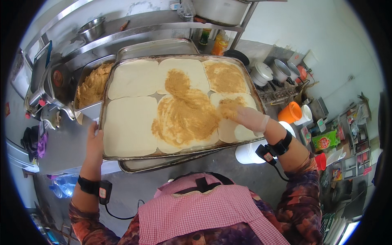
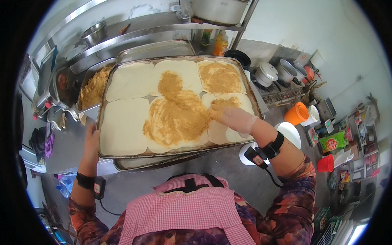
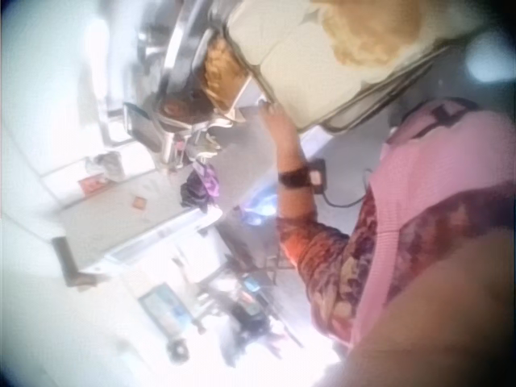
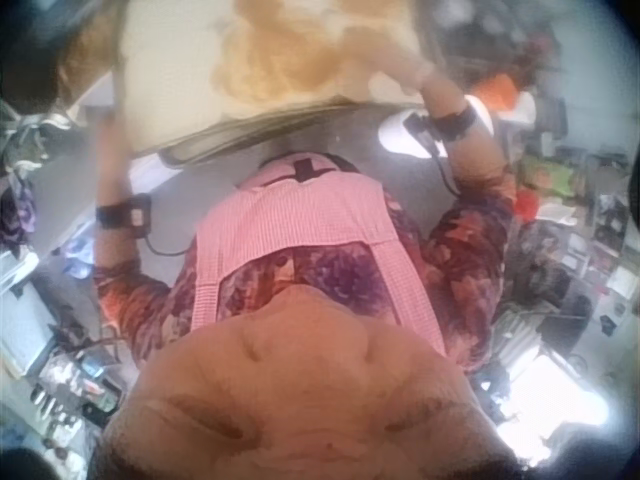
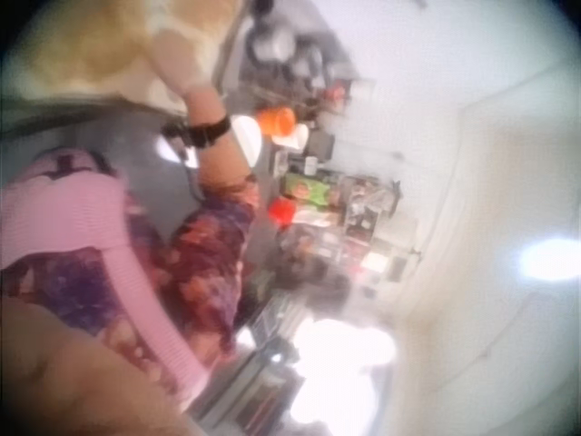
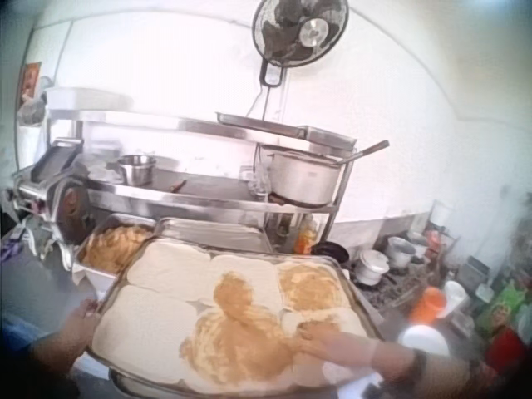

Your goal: The person spreads a brown filling over six square dough pieces on a baking tray, then places the tray into an oven. Later, the person removes a tray of baked pies from the oven and sets it aside.

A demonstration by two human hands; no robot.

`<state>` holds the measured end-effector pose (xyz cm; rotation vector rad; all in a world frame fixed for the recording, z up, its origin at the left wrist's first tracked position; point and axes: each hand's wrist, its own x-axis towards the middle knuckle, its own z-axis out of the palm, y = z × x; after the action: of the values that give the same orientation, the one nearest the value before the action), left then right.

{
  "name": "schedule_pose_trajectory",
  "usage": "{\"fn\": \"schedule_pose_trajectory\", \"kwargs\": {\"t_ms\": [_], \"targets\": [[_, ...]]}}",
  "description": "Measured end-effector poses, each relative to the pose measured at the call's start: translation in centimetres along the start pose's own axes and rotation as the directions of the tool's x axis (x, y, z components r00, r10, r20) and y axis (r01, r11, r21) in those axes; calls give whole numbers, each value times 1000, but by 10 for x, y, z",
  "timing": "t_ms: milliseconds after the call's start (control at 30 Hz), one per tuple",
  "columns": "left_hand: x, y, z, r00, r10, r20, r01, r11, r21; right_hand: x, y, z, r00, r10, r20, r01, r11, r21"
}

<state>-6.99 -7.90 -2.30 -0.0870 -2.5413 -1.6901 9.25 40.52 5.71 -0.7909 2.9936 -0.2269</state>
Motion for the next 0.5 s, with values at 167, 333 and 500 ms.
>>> {"fn": "schedule_pose_trajectory", "kwargs": {"t_ms": [167,333,500], "targets": [[-41,80,25,908,267,322,-179,944,-278,-14,-11,-16,998,43,-38,-42,999,31],[-119,198,111,582,517,628,-415,853,-318,6,-41,-38,992,120,-40,-124,987,-100],[-169,252,193,310,856,414,-924,374,-81,12,-37,-15,929,345,-131,-299,912,279]]}}
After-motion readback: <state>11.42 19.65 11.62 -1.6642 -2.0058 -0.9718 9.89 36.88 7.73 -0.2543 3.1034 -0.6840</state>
